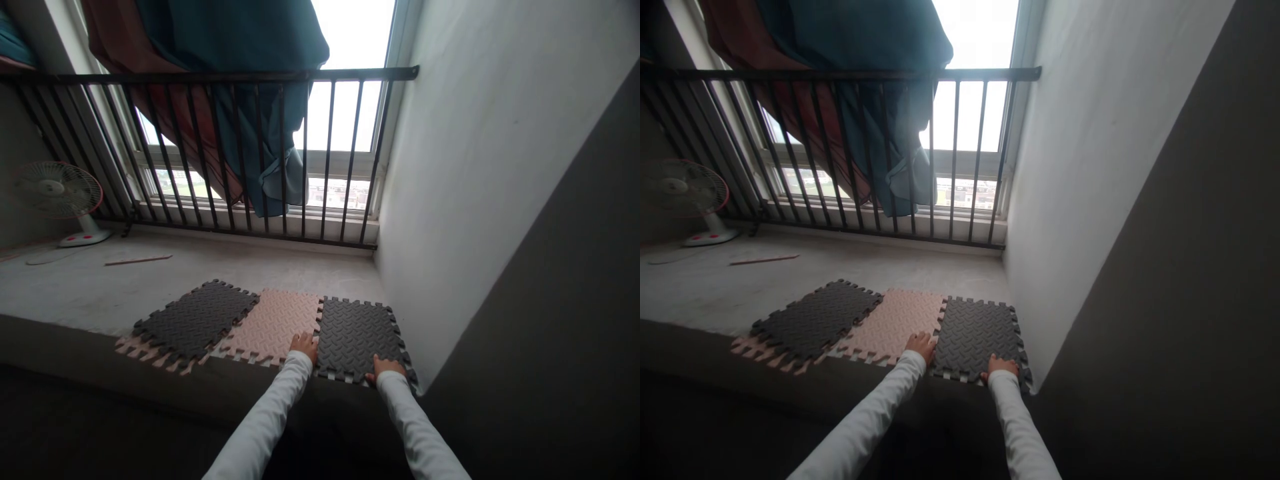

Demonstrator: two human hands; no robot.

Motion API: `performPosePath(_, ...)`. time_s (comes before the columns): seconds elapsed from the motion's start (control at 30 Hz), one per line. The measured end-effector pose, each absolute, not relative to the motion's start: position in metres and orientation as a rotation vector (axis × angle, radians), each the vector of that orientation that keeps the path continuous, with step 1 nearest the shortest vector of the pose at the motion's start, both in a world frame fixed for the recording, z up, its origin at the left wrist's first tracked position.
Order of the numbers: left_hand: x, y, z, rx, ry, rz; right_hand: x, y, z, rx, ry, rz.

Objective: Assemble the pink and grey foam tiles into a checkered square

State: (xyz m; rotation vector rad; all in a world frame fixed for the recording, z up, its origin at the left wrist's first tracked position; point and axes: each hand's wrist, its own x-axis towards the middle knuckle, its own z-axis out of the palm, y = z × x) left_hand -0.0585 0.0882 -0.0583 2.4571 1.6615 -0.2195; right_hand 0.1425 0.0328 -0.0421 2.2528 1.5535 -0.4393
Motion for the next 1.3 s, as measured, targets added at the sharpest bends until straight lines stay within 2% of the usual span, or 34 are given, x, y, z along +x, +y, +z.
performPosePath(0.17, -0.058, 0.097, -0.085, 2.409, 1.58, -0.051, 0.142, 0.034, -0.037, 2.234, 1.547, -0.466)
performPosePath(0.37, -0.043, 0.129, -0.073, 2.353, 1.67, -0.051, 0.143, 0.037, -0.039, 2.23, 1.534, -0.486)
performPosePath(0.63, -0.028, 0.165, -0.088, 2.371, 1.703, -0.034, 0.146, 0.039, -0.048, 2.226, 1.566, -0.439)
performPosePath(0.83, -0.01, 0.199, -0.084, 2.175, 1.773, -0.075, 0.145, 0.039, -0.047, 2.219, 1.56, -0.441)
performPosePath(1.3, 0.001, 0.243, -0.089, 2.082, 1.703, 0.088, 0.146, 0.039, -0.047, 2.212, 1.546, -0.462)
